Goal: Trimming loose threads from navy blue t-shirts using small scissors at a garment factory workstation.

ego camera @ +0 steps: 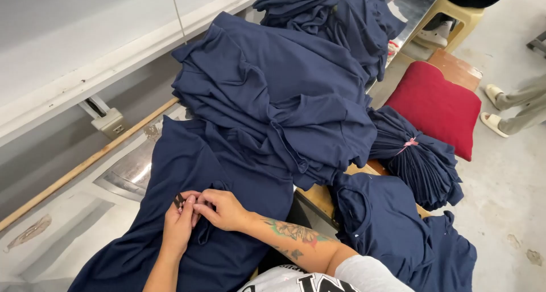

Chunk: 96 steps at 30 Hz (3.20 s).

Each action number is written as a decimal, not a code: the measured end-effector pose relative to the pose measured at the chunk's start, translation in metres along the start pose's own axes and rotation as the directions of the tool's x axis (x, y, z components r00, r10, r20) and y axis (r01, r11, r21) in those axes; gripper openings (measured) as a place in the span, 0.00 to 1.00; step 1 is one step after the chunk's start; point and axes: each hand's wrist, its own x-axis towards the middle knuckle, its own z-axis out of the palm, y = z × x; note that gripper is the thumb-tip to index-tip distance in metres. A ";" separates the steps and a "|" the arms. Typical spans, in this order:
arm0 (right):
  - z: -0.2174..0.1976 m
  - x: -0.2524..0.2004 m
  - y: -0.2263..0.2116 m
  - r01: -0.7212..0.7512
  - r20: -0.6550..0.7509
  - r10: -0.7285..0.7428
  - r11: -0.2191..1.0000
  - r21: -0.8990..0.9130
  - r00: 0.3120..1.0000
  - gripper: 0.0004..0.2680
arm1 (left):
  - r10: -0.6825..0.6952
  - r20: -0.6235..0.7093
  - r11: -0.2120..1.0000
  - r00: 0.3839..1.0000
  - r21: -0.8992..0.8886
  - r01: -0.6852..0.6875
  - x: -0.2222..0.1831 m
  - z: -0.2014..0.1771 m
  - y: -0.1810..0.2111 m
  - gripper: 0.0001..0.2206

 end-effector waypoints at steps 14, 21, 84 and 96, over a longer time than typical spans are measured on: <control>0.000 0.001 0.001 0.030 -0.003 -0.030 0.999 -0.018 1.000 0.08 | 0.017 0.008 1.000 1.000 -0.026 -0.017 0.000 0.000 -0.002 0.10; 0.000 0.001 0.002 0.020 0.005 -0.020 0.999 -0.038 1.000 0.09 | 0.000 -0.020 1.000 1.000 0.011 0.000 0.001 -0.001 -0.003 0.10; 0.000 0.000 -0.002 0.065 -0.015 -0.066 0.996 -0.062 0.998 0.09 | 0.092 -0.018 0.994 0.996 0.068 -0.091 0.001 0.000 -0.004 0.11; 0.010 -0.002 -0.032 0.280 -0.355 -0.333 0.940 -0.195 0.874 0.06 | 0.079 -0.014 0.996 0.997 0.030 -0.079 0.011 -0.010 -0.028 0.10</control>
